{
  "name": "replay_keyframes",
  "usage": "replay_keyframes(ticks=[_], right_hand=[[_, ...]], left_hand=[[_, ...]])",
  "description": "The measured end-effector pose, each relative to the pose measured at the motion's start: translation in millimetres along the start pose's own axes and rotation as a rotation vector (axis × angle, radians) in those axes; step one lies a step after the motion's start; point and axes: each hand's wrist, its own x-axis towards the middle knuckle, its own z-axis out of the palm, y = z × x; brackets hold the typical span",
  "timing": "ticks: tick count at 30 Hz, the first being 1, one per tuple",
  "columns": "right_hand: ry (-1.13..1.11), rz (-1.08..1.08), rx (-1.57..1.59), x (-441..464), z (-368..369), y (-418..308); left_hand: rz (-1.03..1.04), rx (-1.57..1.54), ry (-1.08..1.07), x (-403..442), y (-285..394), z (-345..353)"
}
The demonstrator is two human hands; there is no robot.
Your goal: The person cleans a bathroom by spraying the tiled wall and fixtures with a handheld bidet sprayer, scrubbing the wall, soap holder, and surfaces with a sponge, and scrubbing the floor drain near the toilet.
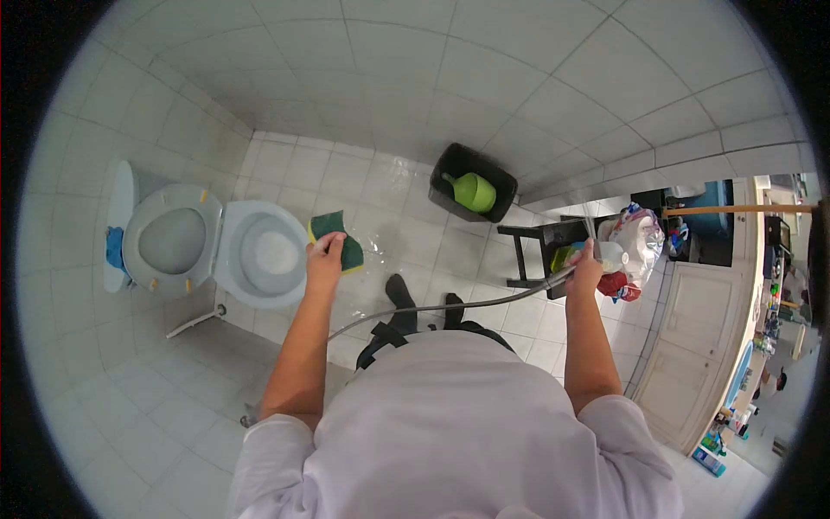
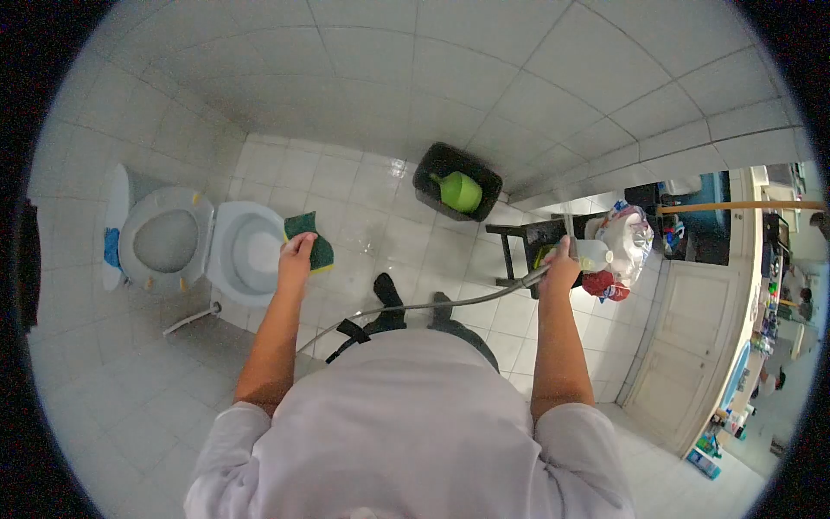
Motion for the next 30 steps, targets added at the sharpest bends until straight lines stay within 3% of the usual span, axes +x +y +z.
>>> replay_keyframes(ticks=[3,6,8,10,12,18,20,22,26,28,30], right_hand=[[-0.135,0.02,-0.091,-29,13,-14],[0.006,0.041,-0.044,-15,11,-1],[-0.041,0.006,0.011,-5,4,5],[-0.075,0.119,-0.128,-3,1,6],[-0.057,0.13,-0.096,1,-4,15],[-0.113,0.115,-0.226,-8,21,23],[-0.438,0.025,-0.354,-40,51,8],[-0.567,-0.027,-0.52,-65,81,1],[-0.775,-0.059,-0.365,-101,130,-17],[-0.757,-0.114,-0.384,-92,144,-16],[-0.532,-0.057,-0.381,-92,156,-22]], left_hand=[[0.081,0.084,0.022,-8,-3,9],[0.054,0.001,-0.011,-15,2,21],[0.045,0.002,-0.042,-21,10,24],[0.035,0.002,-0.071,-27,13,29],[0.112,0.065,0.062,-32,11,33],[0.079,0.049,0.063,-40,11,32],[0.066,0.076,0.091,-43,9,31],[0.056,0.096,0.12,-40,5,31],[0.042,-0.027,0.086,-37,2,21],[0.005,-0.075,0.082,-29,-3,7],[0.053,-0.059,0.202,-18,-24,-7]])
